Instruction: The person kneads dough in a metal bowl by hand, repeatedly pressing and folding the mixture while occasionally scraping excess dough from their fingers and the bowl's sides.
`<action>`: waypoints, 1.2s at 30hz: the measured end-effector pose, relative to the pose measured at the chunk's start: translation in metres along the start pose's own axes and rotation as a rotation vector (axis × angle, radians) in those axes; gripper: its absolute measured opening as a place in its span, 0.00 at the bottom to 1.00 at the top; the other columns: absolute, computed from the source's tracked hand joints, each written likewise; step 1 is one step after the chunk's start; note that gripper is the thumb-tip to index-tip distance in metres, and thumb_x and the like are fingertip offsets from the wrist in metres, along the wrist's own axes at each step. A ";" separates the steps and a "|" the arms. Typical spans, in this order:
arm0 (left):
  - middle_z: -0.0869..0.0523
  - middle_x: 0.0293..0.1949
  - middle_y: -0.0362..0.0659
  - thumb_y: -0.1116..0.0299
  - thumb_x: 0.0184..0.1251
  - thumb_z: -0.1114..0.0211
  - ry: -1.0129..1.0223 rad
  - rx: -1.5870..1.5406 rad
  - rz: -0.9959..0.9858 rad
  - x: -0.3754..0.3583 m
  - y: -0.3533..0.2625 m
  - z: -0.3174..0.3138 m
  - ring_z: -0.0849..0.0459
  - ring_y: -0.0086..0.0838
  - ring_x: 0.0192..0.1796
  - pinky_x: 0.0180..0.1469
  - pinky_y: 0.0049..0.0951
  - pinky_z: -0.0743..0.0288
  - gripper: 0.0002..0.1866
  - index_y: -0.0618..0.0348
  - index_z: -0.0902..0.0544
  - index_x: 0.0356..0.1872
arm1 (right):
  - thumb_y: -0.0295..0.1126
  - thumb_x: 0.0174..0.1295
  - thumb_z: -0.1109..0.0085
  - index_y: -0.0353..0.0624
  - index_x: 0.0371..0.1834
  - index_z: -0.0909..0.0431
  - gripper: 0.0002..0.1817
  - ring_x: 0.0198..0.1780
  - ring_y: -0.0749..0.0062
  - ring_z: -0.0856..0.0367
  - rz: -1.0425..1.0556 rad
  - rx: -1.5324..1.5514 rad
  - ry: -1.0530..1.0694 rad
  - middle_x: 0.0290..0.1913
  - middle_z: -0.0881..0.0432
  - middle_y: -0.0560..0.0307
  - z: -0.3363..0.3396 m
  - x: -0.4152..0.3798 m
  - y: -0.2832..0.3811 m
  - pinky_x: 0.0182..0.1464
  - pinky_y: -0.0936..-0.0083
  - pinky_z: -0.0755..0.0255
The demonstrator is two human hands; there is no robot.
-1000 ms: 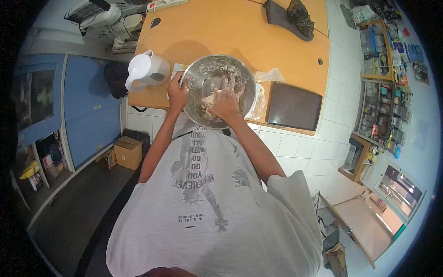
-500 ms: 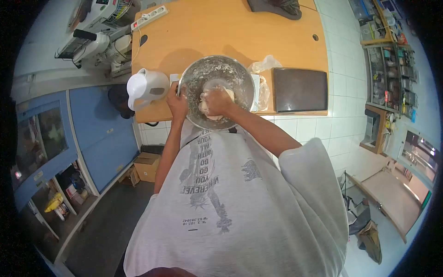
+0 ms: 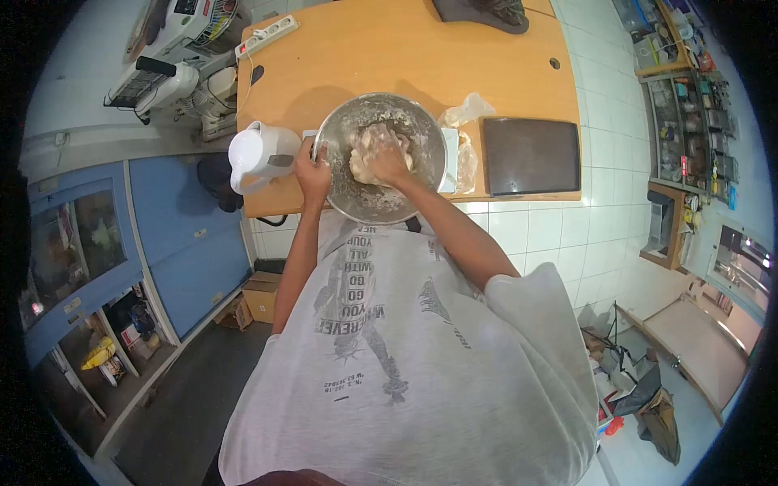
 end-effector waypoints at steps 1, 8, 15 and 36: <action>0.11 0.36 0.54 0.77 0.74 0.34 -0.010 -0.003 0.001 0.001 0.000 0.001 0.13 0.37 0.39 0.47 0.38 0.22 0.07 0.67 0.16 0.48 | 0.59 0.79 0.52 0.49 0.78 0.25 0.35 0.83 0.50 0.36 0.146 -0.047 0.074 0.82 0.33 0.39 0.003 -0.010 0.005 0.81 0.31 0.58; 0.13 0.34 0.56 0.77 0.75 0.35 -0.017 -0.019 0.029 0.000 -0.001 0.001 0.16 0.43 0.36 0.44 0.39 0.23 0.05 0.68 0.17 0.46 | 0.61 0.76 0.48 0.53 0.83 0.31 0.38 0.85 0.53 0.39 0.290 -0.328 0.645 0.83 0.32 0.50 0.084 -0.070 0.029 0.83 0.26 0.72; 0.13 0.34 0.58 0.77 0.76 0.36 -0.014 -0.037 0.096 -0.005 -0.004 0.000 0.15 0.49 0.35 0.42 0.41 0.24 0.04 0.67 0.17 0.44 | 0.58 0.74 0.45 0.54 0.73 0.20 0.31 0.81 0.53 0.31 0.457 -0.563 0.392 0.74 0.21 0.45 0.028 -0.058 0.031 0.76 0.20 0.48; 0.13 0.34 0.51 0.74 0.77 0.34 -0.067 -0.047 0.030 -0.017 -0.009 -0.004 0.17 0.33 0.36 0.44 0.37 0.23 0.06 0.66 0.15 0.48 | 0.56 0.63 0.33 0.57 0.66 0.17 0.30 0.50 0.44 0.10 0.291 -0.486 0.264 0.44 0.09 0.43 -0.027 0.016 -0.001 0.64 0.46 0.24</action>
Point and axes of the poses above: each hand's wrist, its own x-axis towards the middle knuckle, its own z-axis out of the back of the hand, y = z × x, the point moved 5 cm from there along x, towards the middle knuckle
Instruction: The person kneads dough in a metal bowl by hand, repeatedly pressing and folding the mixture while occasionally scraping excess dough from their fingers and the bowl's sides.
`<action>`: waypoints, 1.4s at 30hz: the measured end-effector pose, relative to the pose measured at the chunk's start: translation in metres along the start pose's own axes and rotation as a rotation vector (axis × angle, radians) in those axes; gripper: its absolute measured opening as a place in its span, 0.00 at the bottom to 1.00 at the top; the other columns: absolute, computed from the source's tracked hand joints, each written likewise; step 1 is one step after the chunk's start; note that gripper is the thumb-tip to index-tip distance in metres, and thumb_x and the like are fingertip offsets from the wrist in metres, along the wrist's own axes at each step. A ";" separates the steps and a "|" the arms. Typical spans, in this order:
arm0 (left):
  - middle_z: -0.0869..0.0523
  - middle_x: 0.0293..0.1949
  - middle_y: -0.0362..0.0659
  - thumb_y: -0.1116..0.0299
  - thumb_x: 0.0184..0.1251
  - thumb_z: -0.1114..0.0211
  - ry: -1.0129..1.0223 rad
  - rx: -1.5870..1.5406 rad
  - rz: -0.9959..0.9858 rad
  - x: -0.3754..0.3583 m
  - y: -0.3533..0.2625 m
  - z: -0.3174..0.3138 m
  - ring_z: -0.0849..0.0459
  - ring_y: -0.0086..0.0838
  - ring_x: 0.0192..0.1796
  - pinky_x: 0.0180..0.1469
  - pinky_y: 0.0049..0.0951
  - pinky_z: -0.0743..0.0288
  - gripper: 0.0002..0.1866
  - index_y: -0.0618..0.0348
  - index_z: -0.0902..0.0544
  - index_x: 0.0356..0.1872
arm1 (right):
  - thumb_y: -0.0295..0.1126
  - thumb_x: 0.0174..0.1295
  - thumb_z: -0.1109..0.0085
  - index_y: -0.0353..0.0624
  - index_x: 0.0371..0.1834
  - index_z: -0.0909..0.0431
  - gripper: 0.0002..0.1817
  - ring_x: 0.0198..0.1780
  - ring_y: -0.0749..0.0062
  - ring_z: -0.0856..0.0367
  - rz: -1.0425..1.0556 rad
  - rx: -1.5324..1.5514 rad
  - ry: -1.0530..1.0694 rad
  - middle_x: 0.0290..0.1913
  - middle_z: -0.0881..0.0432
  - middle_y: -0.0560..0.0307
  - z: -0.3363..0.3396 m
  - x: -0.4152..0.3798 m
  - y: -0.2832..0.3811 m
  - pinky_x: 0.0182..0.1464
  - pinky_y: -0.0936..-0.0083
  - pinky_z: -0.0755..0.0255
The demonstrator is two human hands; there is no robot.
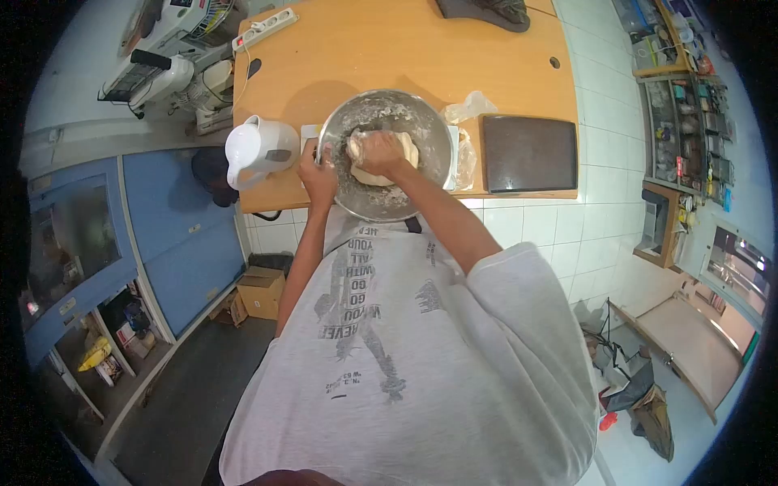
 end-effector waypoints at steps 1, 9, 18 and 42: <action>0.12 0.35 0.52 0.74 0.77 0.34 -0.012 -0.018 0.017 -0.001 0.001 0.000 0.16 0.34 0.37 0.44 0.38 0.22 0.07 0.66 0.15 0.49 | 0.57 0.64 0.34 0.56 0.67 0.18 0.30 0.47 0.42 0.10 -0.095 0.100 -0.017 0.41 0.09 0.42 0.010 0.002 0.000 0.63 0.46 0.23; 0.11 0.35 0.55 0.76 0.74 0.34 0.024 0.026 -0.025 0.014 0.004 -0.001 0.13 0.41 0.38 0.46 0.39 0.22 0.06 0.67 0.16 0.47 | 0.65 0.71 0.41 0.43 0.67 0.19 0.37 0.66 0.41 0.18 -0.066 0.185 -0.269 0.67 0.17 0.40 0.029 -0.027 0.006 0.68 0.44 0.28; 0.12 0.36 0.57 0.76 0.73 0.33 0.024 0.065 0.050 0.013 0.007 0.007 0.12 0.47 0.39 0.47 0.41 0.22 0.05 0.66 0.16 0.45 | 0.74 0.70 0.47 0.68 0.85 0.36 0.45 0.89 0.50 0.51 0.286 0.240 0.285 0.89 0.44 0.56 0.069 -0.104 0.009 0.82 0.21 0.71; 0.16 0.34 0.60 0.79 0.72 0.35 -0.015 -0.011 -0.025 0.004 0.005 -0.001 0.17 0.57 0.35 0.40 0.46 0.25 0.03 0.67 0.19 0.42 | 0.55 0.66 0.38 0.49 0.61 0.14 0.28 0.62 0.49 0.14 0.349 -0.141 0.177 0.60 0.12 0.46 0.023 -0.072 0.016 0.65 0.49 0.24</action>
Point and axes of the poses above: each hand's wrist, its own x-axis towards the middle knuckle, its own z-axis out of the back of the hand, y = z × x, the point moved 5 cm from there along x, towards the middle knuckle
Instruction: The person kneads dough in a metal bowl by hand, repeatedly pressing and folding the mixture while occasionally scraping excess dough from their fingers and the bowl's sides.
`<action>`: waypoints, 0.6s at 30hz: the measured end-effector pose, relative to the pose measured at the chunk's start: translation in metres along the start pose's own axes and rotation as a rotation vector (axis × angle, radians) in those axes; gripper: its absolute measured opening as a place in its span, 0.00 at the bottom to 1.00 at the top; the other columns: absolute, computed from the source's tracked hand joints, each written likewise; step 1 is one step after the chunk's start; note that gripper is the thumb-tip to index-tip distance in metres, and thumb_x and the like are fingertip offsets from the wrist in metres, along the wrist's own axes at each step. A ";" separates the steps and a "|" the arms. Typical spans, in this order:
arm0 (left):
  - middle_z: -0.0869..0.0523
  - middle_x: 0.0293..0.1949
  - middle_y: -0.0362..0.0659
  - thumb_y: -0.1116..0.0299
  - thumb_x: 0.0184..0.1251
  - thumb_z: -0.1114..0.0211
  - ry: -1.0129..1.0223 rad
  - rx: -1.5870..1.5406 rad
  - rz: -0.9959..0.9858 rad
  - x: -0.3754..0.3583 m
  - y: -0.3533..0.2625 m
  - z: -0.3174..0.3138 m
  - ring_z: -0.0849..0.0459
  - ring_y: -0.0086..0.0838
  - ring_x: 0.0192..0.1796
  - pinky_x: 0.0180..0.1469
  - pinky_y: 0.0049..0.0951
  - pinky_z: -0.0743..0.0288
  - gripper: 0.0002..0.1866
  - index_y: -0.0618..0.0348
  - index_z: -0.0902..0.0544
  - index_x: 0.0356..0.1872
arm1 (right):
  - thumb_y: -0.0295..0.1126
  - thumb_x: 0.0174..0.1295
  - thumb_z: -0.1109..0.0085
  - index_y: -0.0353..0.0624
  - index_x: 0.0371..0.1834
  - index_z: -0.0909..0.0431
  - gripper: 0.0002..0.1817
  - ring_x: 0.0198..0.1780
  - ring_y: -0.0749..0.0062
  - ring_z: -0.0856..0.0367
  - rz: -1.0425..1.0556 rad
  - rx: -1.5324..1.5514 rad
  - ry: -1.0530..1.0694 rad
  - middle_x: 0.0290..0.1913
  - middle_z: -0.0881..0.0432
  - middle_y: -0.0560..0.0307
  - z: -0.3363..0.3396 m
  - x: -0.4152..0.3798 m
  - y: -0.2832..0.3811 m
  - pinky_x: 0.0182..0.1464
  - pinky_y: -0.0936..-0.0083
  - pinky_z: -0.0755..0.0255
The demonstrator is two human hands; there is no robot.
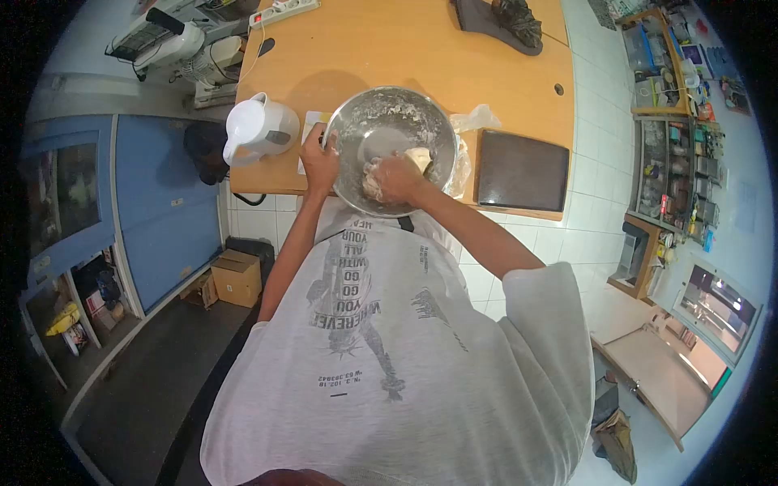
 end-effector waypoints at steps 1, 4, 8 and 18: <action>0.17 0.33 0.60 0.79 0.72 0.35 -0.002 0.036 0.021 0.000 0.001 -0.001 0.18 0.56 0.34 0.39 0.46 0.25 0.03 0.68 0.20 0.40 | 0.53 0.65 0.37 0.50 0.60 0.14 0.27 0.58 0.48 0.11 -0.061 0.001 -0.008 0.57 0.10 0.46 0.001 0.010 -0.004 0.61 0.50 0.21; 0.18 0.32 0.60 0.79 0.72 0.35 -0.026 0.010 0.016 0.000 -0.003 -0.002 0.20 0.56 0.33 0.38 0.45 0.26 0.05 0.68 0.22 0.38 | 0.53 0.65 0.37 0.50 0.58 0.13 0.25 0.51 0.46 0.09 -0.241 -0.020 0.176 0.49 0.08 0.44 0.011 0.046 -0.007 0.56 0.51 0.18; 0.19 0.32 0.60 0.79 0.72 0.35 -0.040 0.022 0.021 -0.002 -0.010 0.001 0.21 0.55 0.32 0.38 0.44 0.27 0.04 0.68 0.22 0.38 | 0.53 0.65 0.37 0.49 0.57 0.13 0.25 0.50 0.45 0.09 -0.379 0.045 -0.030 0.49 0.09 0.40 0.004 0.069 -0.016 0.58 0.50 0.18; 0.15 0.35 0.62 0.78 0.74 0.35 0.041 0.030 0.020 0.012 -0.004 0.005 0.16 0.57 0.36 0.41 0.43 0.25 0.03 0.68 0.19 0.42 | 0.45 0.84 0.63 0.48 0.63 0.17 0.24 0.65 0.50 0.18 -0.466 0.332 -0.604 0.63 0.15 0.41 -0.045 0.075 -0.060 0.69 0.57 0.30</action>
Point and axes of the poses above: each hand's wrist, its own x-axis towards the middle knuckle, its own z-axis out of the back of the hand, y = z × x, the point moved 5 cm from there along x, towards the middle knuckle
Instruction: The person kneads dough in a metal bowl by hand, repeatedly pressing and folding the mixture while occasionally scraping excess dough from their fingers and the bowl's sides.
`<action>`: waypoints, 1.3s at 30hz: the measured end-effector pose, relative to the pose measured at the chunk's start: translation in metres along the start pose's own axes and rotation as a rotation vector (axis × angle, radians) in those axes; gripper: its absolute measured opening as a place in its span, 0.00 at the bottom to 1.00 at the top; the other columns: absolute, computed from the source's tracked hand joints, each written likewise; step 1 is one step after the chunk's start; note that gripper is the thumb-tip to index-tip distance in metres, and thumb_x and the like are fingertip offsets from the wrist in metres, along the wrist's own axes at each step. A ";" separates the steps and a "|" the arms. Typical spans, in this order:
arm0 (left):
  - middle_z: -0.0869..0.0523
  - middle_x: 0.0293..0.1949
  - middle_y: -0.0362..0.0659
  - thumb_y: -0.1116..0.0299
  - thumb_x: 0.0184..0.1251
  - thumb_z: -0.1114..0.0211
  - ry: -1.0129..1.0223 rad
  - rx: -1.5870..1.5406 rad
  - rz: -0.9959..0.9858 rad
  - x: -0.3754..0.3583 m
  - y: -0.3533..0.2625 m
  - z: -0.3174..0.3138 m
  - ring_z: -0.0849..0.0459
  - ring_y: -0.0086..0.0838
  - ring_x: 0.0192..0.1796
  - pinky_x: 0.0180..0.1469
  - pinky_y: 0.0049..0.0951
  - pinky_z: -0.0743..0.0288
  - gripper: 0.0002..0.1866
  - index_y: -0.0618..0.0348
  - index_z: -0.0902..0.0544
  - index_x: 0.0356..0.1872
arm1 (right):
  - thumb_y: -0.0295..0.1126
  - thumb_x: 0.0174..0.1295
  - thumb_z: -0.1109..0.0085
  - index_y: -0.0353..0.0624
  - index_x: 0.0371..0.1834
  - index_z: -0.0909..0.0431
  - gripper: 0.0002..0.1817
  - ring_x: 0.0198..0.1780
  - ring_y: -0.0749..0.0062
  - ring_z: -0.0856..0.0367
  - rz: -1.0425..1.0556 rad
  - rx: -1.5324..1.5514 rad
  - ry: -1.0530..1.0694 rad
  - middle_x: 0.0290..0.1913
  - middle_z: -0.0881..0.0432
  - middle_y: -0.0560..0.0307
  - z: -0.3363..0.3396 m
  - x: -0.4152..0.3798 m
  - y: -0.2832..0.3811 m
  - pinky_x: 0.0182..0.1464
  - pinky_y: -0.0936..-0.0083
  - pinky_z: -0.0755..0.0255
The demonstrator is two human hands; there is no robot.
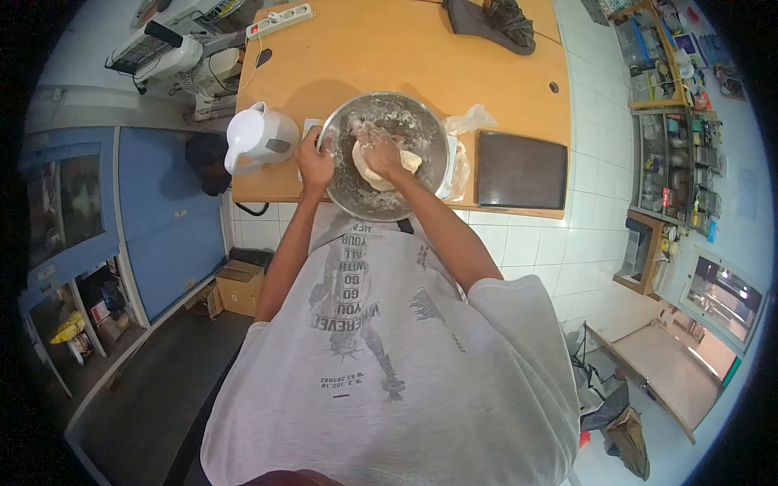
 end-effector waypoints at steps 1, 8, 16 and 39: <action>0.15 0.36 0.62 0.78 0.74 0.35 0.016 -0.014 -0.011 0.001 0.000 0.000 0.16 0.58 0.38 0.42 0.44 0.24 0.03 0.68 0.18 0.43 | 0.44 0.85 0.66 0.49 0.66 0.19 0.25 0.67 0.51 0.20 -0.184 0.298 0.135 0.66 0.16 0.44 -0.005 0.001 -0.013 0.70 0.56 0.32; 0.15 0.36 0.62 0.78 0.74 0.35 -0.041 -0.002 0.035 0.003 0.007 0.003 0.16 0.60 0.40 0.43 0.47 0.24 0.03 0.67 0.19 0.43 | 0.41 0.67 0.31 0.47 0.66 0.18 0.25 0.62 0.45 0.21 0.353 0.064 -0.159 0.63 0.19 0.42 0.082 -0.023 0.057 0.72 0.48 0.35; 0.15 0.36 0.62 0.79 0.73 0.35 -0.082 0.036 0.042 0.002 0.015 0.010 0.16 0.62 0.41 0.43 0.49 0.25 0.04 0.67 0.19 0.44 | 0.44 0.62 0.26 0.46 0.53 0.10 0.20 0.48 0.52 0.14 0.490 -0.062 -0.217 0.43 0.09 0.51 0.101 -0.037 0.083 0.65 0.43 0.35; 0.14 0.35 0.60 0.77 0.73 0.34 -0.096 0.090 0.006 0.006 0.010 0.021 0.14 0.54 0.38 0.45 0.46 0.23 0.04 0.67 0.18 0.44 | 0.65 0.80 0.54 0.45 0.79 0.29 0.39 0.76 0.57 0.25 -0.331 1.443 0.595 0.76 0.23 0.45 0.164 0.006 0.096 0.79 0.60 0.34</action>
Point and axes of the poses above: each hand's wrist, its own x-axis towards the middle knuckle, its own z-axis out of the back of the hand, y = z × x, the point moved 5 cm from there along x, towards the middle knuckle
